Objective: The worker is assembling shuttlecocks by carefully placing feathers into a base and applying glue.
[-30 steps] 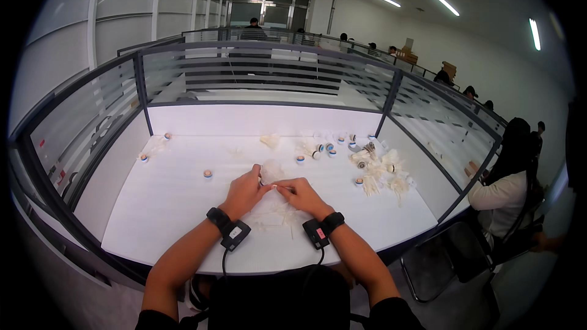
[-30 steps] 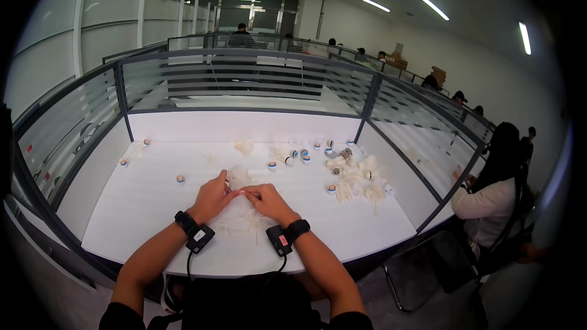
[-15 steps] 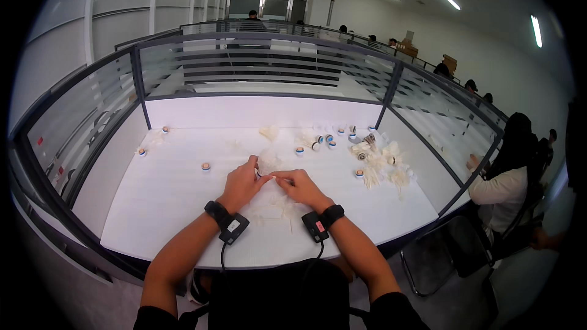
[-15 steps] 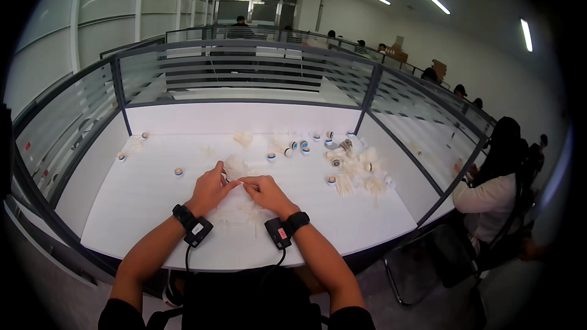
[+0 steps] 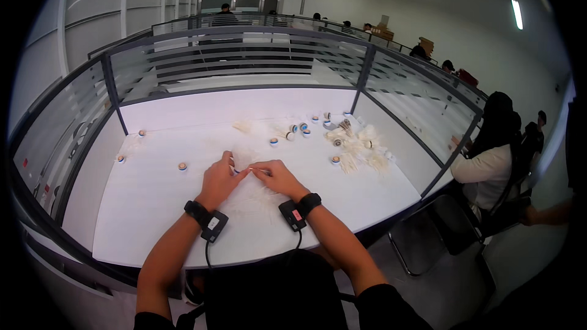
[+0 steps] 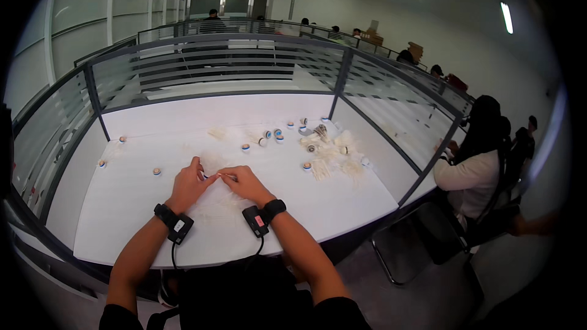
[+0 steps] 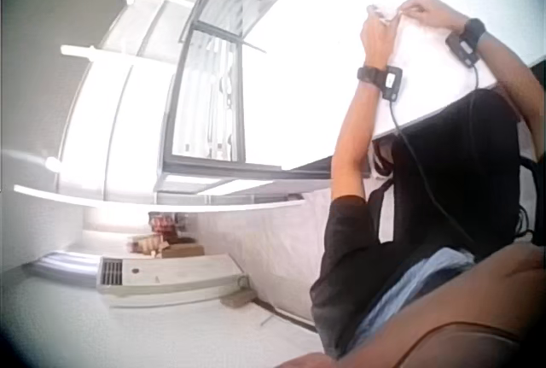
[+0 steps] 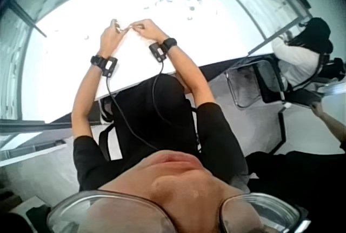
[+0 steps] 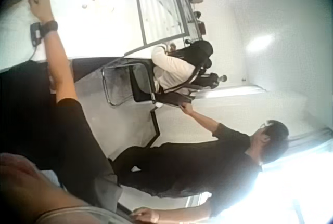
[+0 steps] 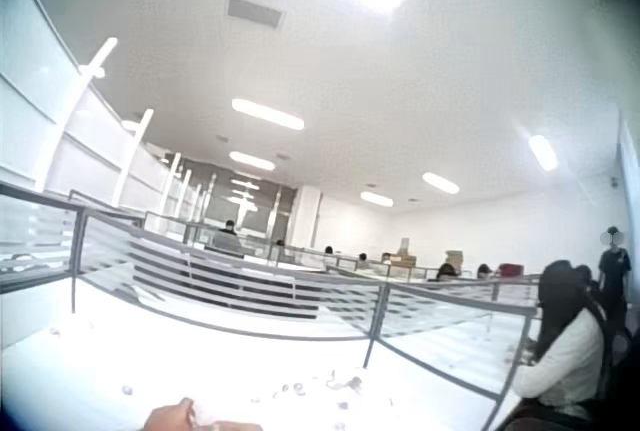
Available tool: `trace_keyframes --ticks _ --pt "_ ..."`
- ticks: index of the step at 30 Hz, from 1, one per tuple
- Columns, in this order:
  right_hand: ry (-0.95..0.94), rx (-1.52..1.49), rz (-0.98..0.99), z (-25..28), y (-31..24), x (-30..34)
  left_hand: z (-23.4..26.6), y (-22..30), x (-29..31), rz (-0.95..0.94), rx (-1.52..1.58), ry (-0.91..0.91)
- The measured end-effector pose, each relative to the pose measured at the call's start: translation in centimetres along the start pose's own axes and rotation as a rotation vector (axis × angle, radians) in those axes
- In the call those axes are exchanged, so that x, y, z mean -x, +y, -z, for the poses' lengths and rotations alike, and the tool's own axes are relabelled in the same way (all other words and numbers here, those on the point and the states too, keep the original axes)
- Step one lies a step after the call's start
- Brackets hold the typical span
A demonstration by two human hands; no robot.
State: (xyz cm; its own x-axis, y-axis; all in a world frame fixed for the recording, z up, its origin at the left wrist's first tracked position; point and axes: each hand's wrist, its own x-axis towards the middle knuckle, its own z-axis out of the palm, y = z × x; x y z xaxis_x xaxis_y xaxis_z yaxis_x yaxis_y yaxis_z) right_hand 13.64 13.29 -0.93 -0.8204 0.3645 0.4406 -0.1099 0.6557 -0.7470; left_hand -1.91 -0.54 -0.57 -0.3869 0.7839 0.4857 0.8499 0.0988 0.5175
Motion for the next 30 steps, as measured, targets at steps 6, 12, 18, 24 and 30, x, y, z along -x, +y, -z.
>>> trace_keyframes --ticks 6,12,18,24,30 --pt "0.079 -0.047 0.059 0.1 1.1 -0.2 0.1 0.7 -0.6 -0.013 0.030 0.063" --pt "0.063 -0.049 -0.059 0.0 0.5 -0.1 0.3 0.2 -0.3 0.026 0.024 0.023" --pt "-0.008 -0.106 -0.068 0.1 0.2 0.5 0.9 0.4 -0.1 0.059 0.073 -0.024" --pt "-0.013 -0.186 -0.113 0.3 -0.2 0.6 0.6 0.1 -0.2 0.021 0.088 0.007" --pt "-0.039 -0.210 -0.097 0.5 -0.4 0.4 0.2 -0.3 -0.4 -0.016 0.088 0.012"
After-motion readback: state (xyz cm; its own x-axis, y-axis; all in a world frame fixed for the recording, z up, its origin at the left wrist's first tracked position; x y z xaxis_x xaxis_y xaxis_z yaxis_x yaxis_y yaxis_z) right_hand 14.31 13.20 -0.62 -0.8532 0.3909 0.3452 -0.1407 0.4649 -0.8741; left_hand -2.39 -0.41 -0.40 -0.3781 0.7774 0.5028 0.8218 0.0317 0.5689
